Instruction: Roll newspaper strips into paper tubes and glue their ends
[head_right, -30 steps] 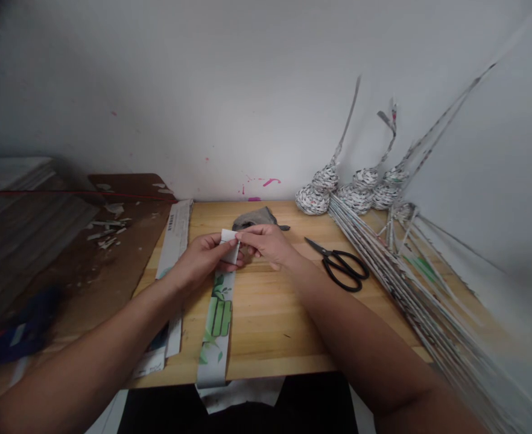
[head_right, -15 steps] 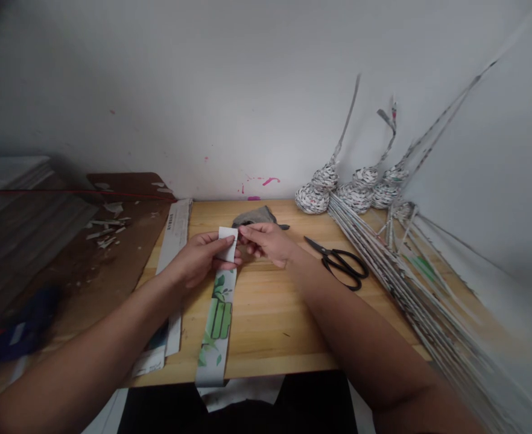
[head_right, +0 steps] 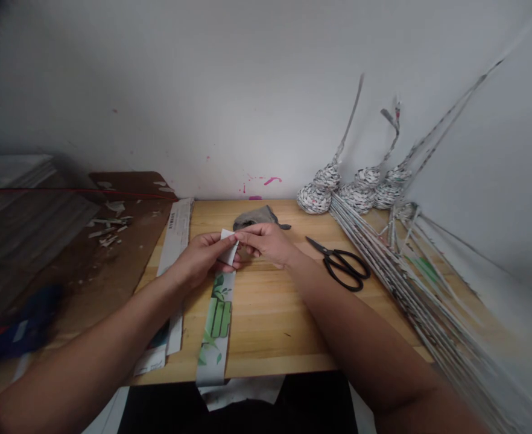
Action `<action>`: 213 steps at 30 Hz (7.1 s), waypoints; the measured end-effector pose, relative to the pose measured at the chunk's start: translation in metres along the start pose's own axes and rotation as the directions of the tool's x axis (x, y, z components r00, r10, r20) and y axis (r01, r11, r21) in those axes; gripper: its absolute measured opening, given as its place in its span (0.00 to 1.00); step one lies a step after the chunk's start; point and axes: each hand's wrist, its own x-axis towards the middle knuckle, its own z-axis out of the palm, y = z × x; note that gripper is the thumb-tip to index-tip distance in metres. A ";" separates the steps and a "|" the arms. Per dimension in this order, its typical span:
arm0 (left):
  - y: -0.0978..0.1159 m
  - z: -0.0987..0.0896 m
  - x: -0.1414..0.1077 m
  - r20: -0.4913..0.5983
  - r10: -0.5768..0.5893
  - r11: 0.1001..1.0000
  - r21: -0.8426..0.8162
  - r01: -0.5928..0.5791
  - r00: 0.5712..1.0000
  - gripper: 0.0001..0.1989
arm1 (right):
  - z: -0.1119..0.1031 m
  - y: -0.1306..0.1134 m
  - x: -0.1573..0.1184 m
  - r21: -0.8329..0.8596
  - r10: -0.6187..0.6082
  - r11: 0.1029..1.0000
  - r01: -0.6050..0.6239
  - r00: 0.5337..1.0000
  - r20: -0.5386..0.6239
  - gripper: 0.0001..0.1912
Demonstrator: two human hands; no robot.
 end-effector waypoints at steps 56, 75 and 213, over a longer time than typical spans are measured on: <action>-0.003 0.003 -0.001 0.050 0.076 0.994 0.075 -0.079 0.996 0.12 | 0.012 -0.005 -0.001 0.163 0.102 0.984 -0.067 0.971 -0.217 0.16; 0.001 0.004 -0.003 -0.005 -0.025 0.999 -0.022 0.025 1.000 0.10 | -0.004 -0.010 -0.002 0.023 0.042 0.999 -0.041 0.995 -0.086 0.19; -0.001 0.001 -0.001 0.089 0.103 0.985 0.131 -0.114 0.991 0.21 | -0.001 -0.005 -0.003 0.099 0.096 0.991 -0.092 0.995 -0.035 0.14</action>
